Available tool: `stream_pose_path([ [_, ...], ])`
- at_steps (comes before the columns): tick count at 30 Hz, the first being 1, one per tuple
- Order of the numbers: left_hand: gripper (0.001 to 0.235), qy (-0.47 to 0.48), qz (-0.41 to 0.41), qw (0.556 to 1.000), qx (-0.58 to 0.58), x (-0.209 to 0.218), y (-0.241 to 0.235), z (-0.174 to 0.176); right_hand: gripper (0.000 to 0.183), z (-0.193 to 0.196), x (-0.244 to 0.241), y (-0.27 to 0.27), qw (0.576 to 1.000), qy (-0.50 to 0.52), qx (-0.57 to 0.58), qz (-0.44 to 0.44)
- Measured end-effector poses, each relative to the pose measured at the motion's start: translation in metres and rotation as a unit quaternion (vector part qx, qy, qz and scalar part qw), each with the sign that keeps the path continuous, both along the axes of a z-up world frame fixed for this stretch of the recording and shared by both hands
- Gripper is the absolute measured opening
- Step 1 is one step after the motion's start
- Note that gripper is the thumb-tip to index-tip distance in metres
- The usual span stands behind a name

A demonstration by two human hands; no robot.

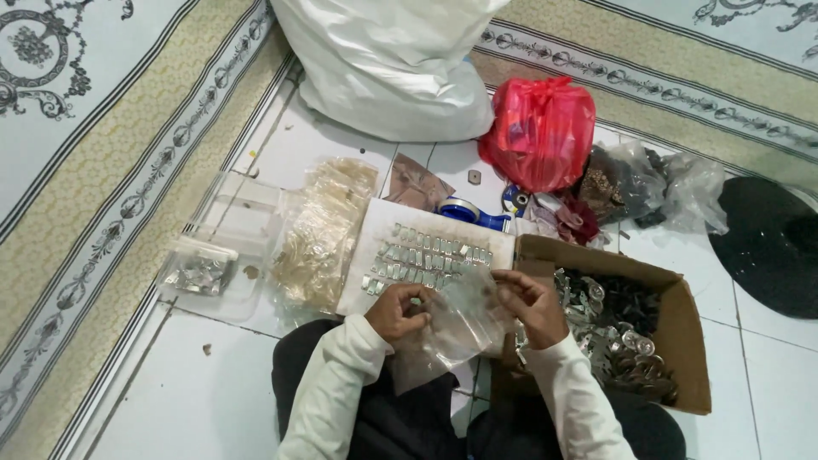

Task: A person sits on the floor and sorts small metal hardware components, placing some onto a template board and others into small plastic bags.

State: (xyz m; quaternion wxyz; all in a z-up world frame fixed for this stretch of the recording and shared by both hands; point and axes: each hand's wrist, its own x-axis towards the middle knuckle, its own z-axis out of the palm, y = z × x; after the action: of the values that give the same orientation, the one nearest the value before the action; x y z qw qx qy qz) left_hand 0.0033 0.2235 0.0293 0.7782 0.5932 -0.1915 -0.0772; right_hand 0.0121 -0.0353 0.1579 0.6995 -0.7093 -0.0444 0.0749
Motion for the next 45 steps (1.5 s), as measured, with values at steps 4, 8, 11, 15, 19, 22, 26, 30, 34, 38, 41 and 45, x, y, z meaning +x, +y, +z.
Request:
stream_pose_path([
  [4,0.012,0.057,-0.031,0.998,-0.007,0.004,0.007,-0.006,0.040,-0.039,0.016,-0.025,0.999,0.040,0.008,0.008],
  [8,0.013,0.043,0.019,0.998,0.044,0.002,0.011,-0.006,0.045,-0.058,0.018,-0.042,0.995,0.085,0.037,0.034],
  [11,0.016,0.039,0.034,0.997,0.064,0.006,0.014,-0.004,0.043,-0.076,0.021,-0.055,0.994,0.099,0.037,0.022],
  [15,0.027,0.059,0.036,0.995,0.065,0.007,0.021,0.004,0.050,-0.057,0.014,-0.038,0.989,0.117,0.094,-0.012],
  [19,0.044,0.051,-0.036,0.996,0.067,0.002,0.043,0.003,0.050,-0.085,0.021,-0.052,0.980,0.127,0.148,-0.042],
  [22,0.035,0.073,-0.078,0.989,0.100,-0.003,0.056,-0.008,0.047,-0.109,0.027,-0.068,0.973,0.122,0.183,-0.068],
  [26,0.033,0.088,0.001,0.995,0.052,0.003,0.065,-0.015,0.045,-0.101,0.018,-0.068,0.962,0.127,0.235,-0.064],
  [30,0.039,0.081,0.207,0.975,0.018,-0.002,0.064,-0.018,0.036,-0.134,0.009,-0.070,0.946,0.153,0.284,-0.032],
  [34,0.038,0.085,0.306,0.948,0.017,-0.009,0.066,-0.008,0.031,-0.184,0.004,-0.068,0.927,0.167,0.336,-0.018],
  [38,0.027,0.089,0.366,0.926,0.026,-0.027,0.062,0.039,0.022,-0.130,0.002,-0.042,0.939,0.157,0.304,-0.013],
  [41,0.026,0.099,0.401,0.909,0.061,-0.035,0.062,0.055,0.019,-0.103,0.013,-0.051,0.976,0.082,0.200,-0.028],
  [45,0.017,0.082,0.463,0.875,0.116,-0.035,0.064,0.041,0.025,-0.061,0.007,-0.048,0.980,0.015,0.187,-0.069],
])
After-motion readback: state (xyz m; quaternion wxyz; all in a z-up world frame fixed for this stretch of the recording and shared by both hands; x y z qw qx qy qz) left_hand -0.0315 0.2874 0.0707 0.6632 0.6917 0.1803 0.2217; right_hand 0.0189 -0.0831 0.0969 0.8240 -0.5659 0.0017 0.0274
